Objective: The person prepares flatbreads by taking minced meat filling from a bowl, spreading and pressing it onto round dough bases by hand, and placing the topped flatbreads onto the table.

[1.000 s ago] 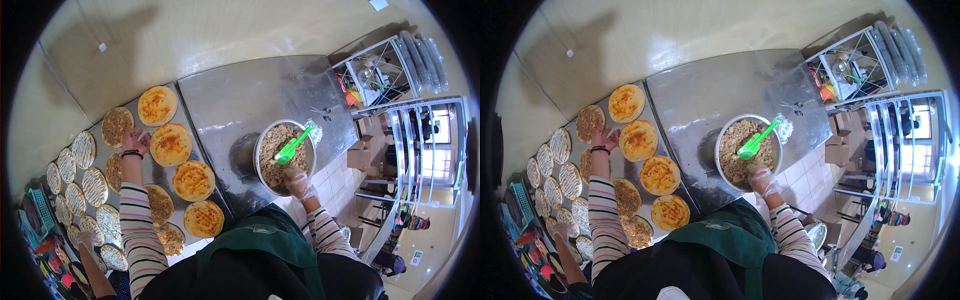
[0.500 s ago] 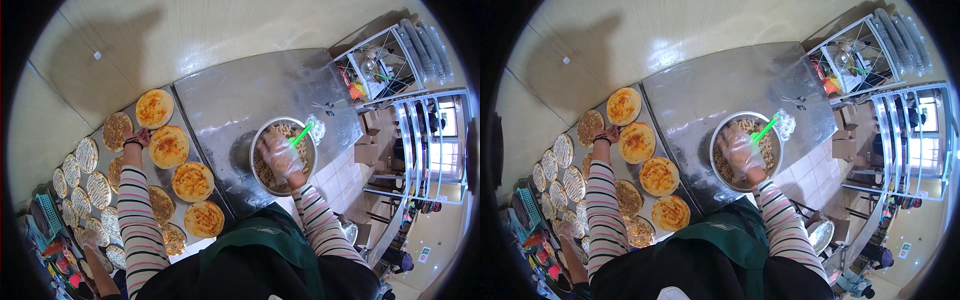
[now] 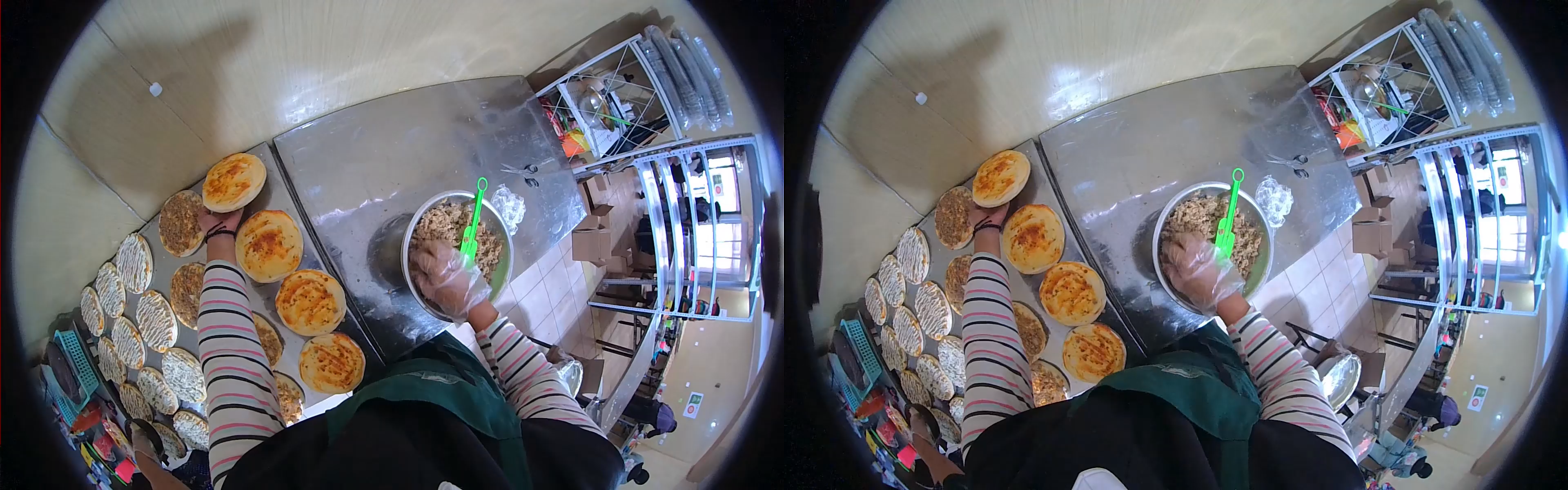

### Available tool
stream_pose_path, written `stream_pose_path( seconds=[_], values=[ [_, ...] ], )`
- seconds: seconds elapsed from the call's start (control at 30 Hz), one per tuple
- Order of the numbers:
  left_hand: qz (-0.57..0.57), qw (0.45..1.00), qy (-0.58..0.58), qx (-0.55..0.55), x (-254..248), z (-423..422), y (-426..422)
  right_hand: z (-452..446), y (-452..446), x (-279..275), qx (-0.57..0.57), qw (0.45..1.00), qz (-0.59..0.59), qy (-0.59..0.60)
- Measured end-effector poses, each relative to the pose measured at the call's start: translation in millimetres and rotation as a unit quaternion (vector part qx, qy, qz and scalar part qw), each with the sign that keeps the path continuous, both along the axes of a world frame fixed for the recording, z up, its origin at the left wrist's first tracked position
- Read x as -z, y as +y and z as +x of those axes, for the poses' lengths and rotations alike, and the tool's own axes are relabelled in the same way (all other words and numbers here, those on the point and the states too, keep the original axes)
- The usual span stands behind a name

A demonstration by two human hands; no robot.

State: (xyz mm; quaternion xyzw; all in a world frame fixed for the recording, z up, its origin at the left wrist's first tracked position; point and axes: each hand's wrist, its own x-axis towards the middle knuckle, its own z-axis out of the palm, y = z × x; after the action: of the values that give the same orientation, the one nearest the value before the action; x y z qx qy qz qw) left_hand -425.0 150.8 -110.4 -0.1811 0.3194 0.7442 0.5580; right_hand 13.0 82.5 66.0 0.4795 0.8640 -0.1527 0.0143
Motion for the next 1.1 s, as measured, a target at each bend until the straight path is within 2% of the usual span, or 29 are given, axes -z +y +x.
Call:
stream_pose_path(
  seconds=[0.03, 0.1, 0.17, 0.2, 0.3, 0.33, 0.43, 0.47, 0.57, 0.6, 0.7, 0.73, 0.77, 0.83, 0.97, 1.0, 1.03, 1.07, 1.1],
  values=[
    [0.004, 1.0, -0.004, 0.004, 5.2, 1.9, 6.9, 4.5, -3.4, -2.1, -0.03, 0.995, -0.083, -0.041],
    [0.01, 1.0, -0.014, 0.014, 13.4, -1.8, 6.7, 24.5, -12.1, 1.7, -0.021, 0.998, -0.058, -0.028],
    [0.018, 0.999, -0.023, 0.022, 23.0, -7.7, 1.0, 42.8, -18.4, -4.5, 0.094, 0.988, -0.052, 0.106],
    [0.021, 0.999, -0.026, 0.027, 26.3, -1.3, -20.8, 50.1, -21.5, -5.5, 0.116, 0.982, -0.038, 0.141],
    [0.037, 0.998, -0.035, 0.037, 27.5, 6.2, -55.8, 54.3, -34.0, -1.4, 0.104, 0.988, -0.034, 0.107],
    [0.044, 0.998, -0.037, 0.039, 27.6, 7.5, -56.6, 55.0, -37.3, 8.3, 0.091, 0.995, -0.024, 0.045],
    [0.063, 0.996, -0.041, 0.04, 27.5, 2.9, -59.5, 70.9, -34.9, 37.6, 0.081, 0.996, -0.027, 0.033],
    [0.069, 0.996, -0.04, 0.04, 30.5, -8.3, -40.2, 74.6, -36.1, 37.8, 0.134, 0.982, -0.025, 0.132],
    [0.082, 0.995, -0.037, 0.038, 25.4, -30.0, -25.9, 88.1, -26.6, 34.3, 0.166, 0.965, -0.063, 0.19],
    [0.087, 0.995, -0.035, 0.038, 23.0, -29.1, -27.5, 101.1, -27.4, 44.7, 0.231, 0.929, -0.155, 0.243],
    [0.105, 0.993, -0.032, 0.035, 14.2, -29.6, -44.1, 105.0, -18.9, 32.2, 0.254, 0.905, -0.196, 0.279],
    [0.113, 0.993, -0.031, 0.032, 10.5, -30.0, -47.5, 84.8, -18.0, 5.1, 0.252, 0.919, -0.149, 0.264],
    [0.121, 0.992, -0.028, 0.03, 4.8, -23.4, -58.8, 83.1, -16.5, 0.2, 0.247, 0.919, -0.15, 0.267],
    [0.132, 0.991, -0.024, 0.027, -5.6, -8.8, -81.9, 84.5, -16.7, -4.0, 0.227, 0.865, -0.166, 0.415],
    [0.163, 0.986, -0.015, 0.025, -28.9, 35.9, -127.4, 156.7, 8.2, 26.9, 0.28, 0.86, -0.226, 0.362],
    [0.17, 0.985, -0.013, 0.023, -34.5, 49.3, -139.6, 173.1, 18.9, 41.4, 0.212, 0.929, -0.141, 0.27],
    [0.178, 0.984, -0.01, 0.02, -40.1, 65.8, -148.6, 182.0, 27.7, 48.4, 0.139, 0.974, -0.052, 0.172],
    [0.185, 0.983, -0.007, 0.017, -45.3, 79.4, -168.6, 170.0, 31.5, 35.1, 0.036, 0.99, 0.102, 0.088],
    [0.191, 0.982, -0.002, 0.013, -48.9, 92.5, -179.0, 156.3, 37.4, 22.8, 0.029, 0.99, 0.102, 0.094]
  ],
)
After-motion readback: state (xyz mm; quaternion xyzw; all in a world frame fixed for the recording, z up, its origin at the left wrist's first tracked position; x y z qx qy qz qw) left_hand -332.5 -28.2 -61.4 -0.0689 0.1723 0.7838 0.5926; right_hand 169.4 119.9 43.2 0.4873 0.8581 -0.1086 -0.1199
